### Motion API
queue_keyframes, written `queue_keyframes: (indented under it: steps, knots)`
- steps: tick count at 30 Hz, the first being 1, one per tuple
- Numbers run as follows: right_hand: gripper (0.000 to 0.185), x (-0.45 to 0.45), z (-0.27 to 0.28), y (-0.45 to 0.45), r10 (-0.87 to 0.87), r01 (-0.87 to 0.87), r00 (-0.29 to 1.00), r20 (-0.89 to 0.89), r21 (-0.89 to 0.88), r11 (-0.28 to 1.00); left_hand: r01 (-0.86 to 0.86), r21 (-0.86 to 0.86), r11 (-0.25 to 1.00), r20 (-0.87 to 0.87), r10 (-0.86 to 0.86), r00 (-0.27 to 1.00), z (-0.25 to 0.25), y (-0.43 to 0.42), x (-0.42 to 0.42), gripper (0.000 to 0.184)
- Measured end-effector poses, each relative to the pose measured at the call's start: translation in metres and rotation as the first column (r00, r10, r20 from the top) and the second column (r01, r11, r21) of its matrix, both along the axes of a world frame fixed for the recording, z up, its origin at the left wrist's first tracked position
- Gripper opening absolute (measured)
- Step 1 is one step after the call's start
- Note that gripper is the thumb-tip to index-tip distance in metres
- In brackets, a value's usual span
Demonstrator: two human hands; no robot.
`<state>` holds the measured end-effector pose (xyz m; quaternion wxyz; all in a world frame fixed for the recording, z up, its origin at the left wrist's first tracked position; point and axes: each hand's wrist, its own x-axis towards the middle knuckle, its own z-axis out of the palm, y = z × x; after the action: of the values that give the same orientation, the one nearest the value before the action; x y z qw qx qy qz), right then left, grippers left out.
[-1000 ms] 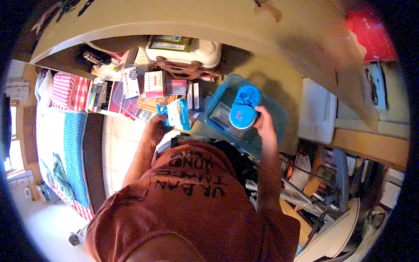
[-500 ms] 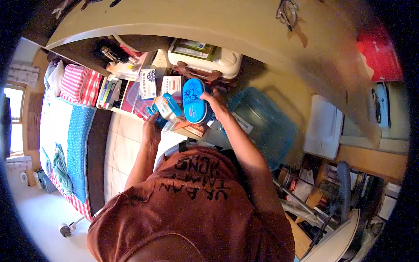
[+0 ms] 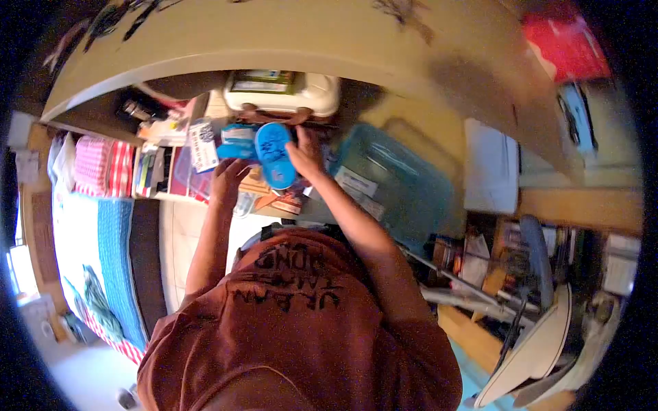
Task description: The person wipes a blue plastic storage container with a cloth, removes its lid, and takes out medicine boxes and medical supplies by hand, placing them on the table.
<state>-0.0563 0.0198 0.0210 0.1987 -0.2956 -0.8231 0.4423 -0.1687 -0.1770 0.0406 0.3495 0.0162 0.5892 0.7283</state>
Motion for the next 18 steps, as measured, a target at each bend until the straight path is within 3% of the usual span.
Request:
queue_keyframes:
  steps: [1,3,5,7,8,9,10,11,13,15,18]
  knots:
    - [0.054,0.002,-0.002,-0.002,-0.014,0.014,0.998,-0.053,-0.003,1.0,0.053,-0.034,0.998,0.005,-0.053,0.999,-0.002,-0.003,-0.001,0.017]
    - [0.052,0.014,0.01,-0.002,-0.026,0.043,0.994,-0.11,0.156,0.987,0.109,-0.083,0.991,-0.02,-0.111,0.994,-0.001,-0.009,0.001,0.021]
    - [0.044,0.035,0.028,0.01,-0.089,0.056,0.976,-0.197,-0.167,0.984,0.187,-0.151,0.971,-0.028,-0.193,0.981,0.005,-0.016,0.001,0.027]
    - [0.032,0.07,0.046,0.035,-0.187,0.194,0.961,-0.201,0.018,0.981,0.214,-0.193,0.958,-0.107,-0.237,0.966,0.001,-0.023,-0.006,0.033]
    - [0.03,0.089,0.047,0.048,-0.284,0.274,0.94,-0.188,-0.079,0.959,0.267,-0.339,0.902,-0.136,-0.327,0.935,-0.002,-0.026,-0.012,0.034]
    - [0.028,0.111,0.042,0.065,-0.29,0.308,0.93,-0.225,0.051,0.95,0.303,-0.478,0.824,-0.151,-0.418,0.896,-0.004,-0.028,-0.017,0.035]
    - [0.024,0.133,0.023,0.081,-0.36,0.37,0.906,-0.225,0.004,0.929,0.287,-0.472,0.834,-0.182,-0.41,0.894,-0.006,-0.028,-0.018,0.036]
    - [0.021,0.157,0.02,0.092,-0.379,0.387,0.922,-0.076,0.16,0.908,0.294,-0.476,0.829,-0.18,-0.418,0.89,-0.004,-0.028,-0.018,0.036]
    - [0.02,0.198,-0.011,0.106,-0.381,0.377,0.924,0.014,0.127,0.918,0.307,-0.546,0.78,-0.212,-0.483,0.849,0.001,-0.024,-0.016,0.037]
    - [0.025,0.228,-0.055,0.113,-0.229,0.189,0.886,0.403,0.137,0.972,0.304,-0.557,0.773,-0.238,-0.499,0.833,0.004,-0.024,-0.01,0.036]
    - [0.033,0.238,-0.071,0.104,-0.113,0.067,0.823,0.557,0.104,0.992,0.305,-0.611,0.731,-0.26,-0.549,0.795,0.019,-0.022,0.002,0.031]
